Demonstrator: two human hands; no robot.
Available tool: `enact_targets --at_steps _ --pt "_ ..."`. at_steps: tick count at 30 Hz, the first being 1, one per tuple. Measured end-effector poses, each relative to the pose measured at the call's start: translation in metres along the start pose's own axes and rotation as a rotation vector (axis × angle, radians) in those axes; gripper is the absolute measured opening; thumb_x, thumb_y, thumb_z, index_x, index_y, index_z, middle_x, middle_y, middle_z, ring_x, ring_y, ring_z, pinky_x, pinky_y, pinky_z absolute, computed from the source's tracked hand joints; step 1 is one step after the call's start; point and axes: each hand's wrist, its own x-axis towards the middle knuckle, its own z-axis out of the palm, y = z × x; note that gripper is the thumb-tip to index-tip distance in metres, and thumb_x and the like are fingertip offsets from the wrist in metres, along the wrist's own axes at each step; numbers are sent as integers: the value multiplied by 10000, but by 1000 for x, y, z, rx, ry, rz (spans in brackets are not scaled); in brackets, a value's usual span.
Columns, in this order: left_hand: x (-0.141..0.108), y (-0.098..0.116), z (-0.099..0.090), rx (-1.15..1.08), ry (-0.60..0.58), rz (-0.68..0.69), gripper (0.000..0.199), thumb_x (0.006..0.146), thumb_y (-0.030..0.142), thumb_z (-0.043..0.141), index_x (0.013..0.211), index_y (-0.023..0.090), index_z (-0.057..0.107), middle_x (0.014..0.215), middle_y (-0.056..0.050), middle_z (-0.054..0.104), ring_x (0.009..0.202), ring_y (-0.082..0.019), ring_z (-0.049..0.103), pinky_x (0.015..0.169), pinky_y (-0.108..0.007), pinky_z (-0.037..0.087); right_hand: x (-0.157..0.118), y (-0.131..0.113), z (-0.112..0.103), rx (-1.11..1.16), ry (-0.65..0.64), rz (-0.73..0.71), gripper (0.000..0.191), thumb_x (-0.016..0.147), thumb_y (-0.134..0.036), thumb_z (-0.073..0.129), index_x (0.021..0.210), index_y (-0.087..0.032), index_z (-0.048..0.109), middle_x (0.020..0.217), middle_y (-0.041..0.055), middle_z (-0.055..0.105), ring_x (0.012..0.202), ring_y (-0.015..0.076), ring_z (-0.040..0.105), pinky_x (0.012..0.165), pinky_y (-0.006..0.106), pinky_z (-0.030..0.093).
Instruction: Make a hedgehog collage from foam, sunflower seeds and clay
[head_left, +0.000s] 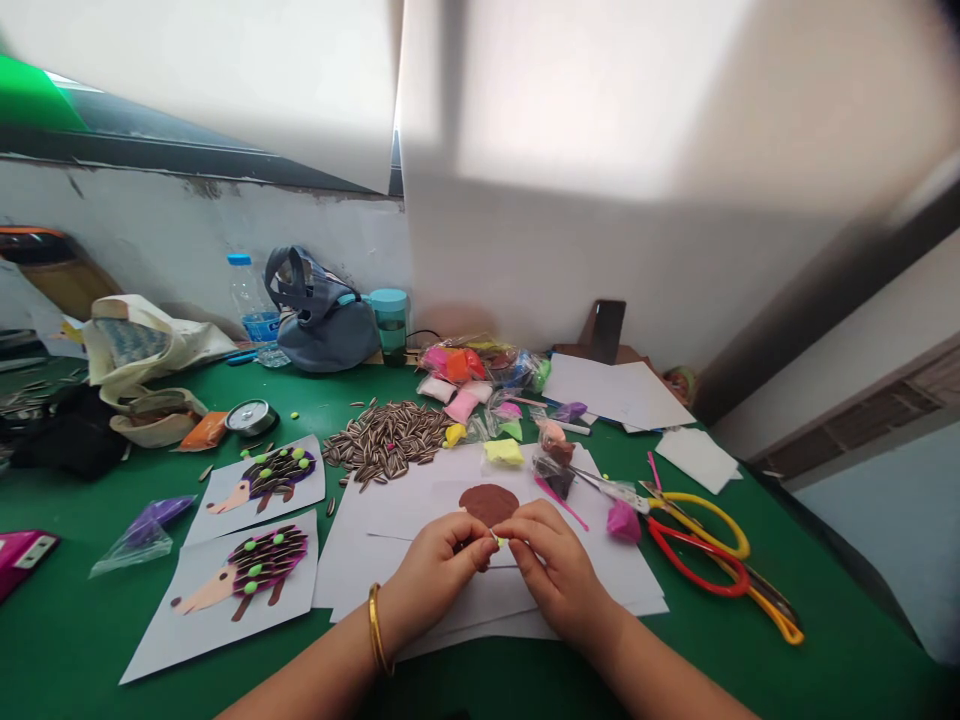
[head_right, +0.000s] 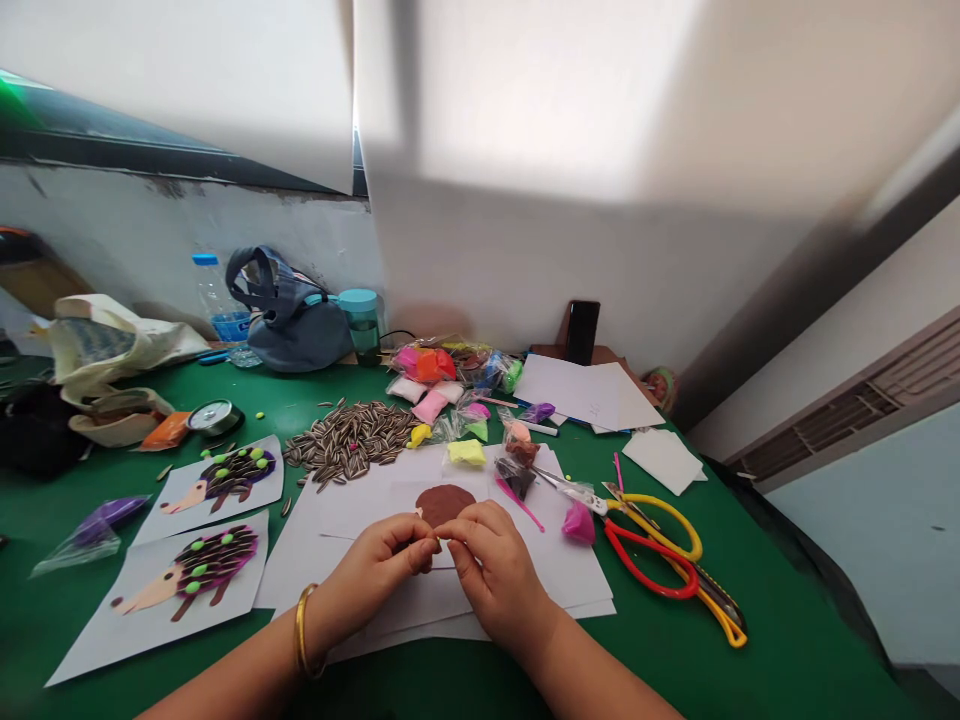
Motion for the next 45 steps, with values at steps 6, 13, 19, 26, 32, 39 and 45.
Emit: enact_targets --at_steps 6,13,19,26,32,39,45 --pt "0 -2 0 -15 0 -3 281 864 409 579 724 174 640 720 -12 605 720 -161 546 692 -253 415 1 2 1 17 31 6 174 898 -185 589 1047 -247 654 950 51 608 919 200 565 805 347 481" --pt "0 -3 0 -1 -6 -7 287 852 431 587 749 171 652 737 -18 608 714 -160 538 678 -250 418 2 1 3 13 60 18 40 887 -214 624 901 -228 659 859 35 603 851 189 568 753 324 477" --pt "0 0 0 49 -9 9 301 867 435 557 751 177 660 748 -25 631 725 -169 553 682 -255 425 4 -4 0 2 45 18 75 891 -207 579 848 -218 639 837 40 594 834 193 559 744 333 473" --pt "0 3 -1 82 -4 31 277 874 395 553 719 180 635 755 -29 637 753 -176 564 711 -266 432 4 -4 -1 -9 37 13 130 904 -196 522 808 -216 607 825 41 585 826 196 552 748 346 460" --pt "0 2 0 54 40 13 145 827 317 619 788 178 640 818 -27 640 786 -171 573 732 -266 446 3 0 0 7 38 42 67 887 -171 563 864 -215 607 876 43 583 869 196 555 774 340 467" --pt "0 0 0 26 45 1 169 811 340 627 769 177 615 787 -23 616 753 -166 552 701 -261 439 3 -1 -2 24 49 39 74 908 -201 548 872 -217 611 870 46 586 863 198 561 772 337 475" --pt "0 4 -3 10 79 5 264 866 418 550 783 176 616 765 -27 603 750 -175 540 700 -272 433 2 -1 -4 28 55 78 103 934 -245 532 871 -217 609 862 44 580 852 194 557 763 334 473"
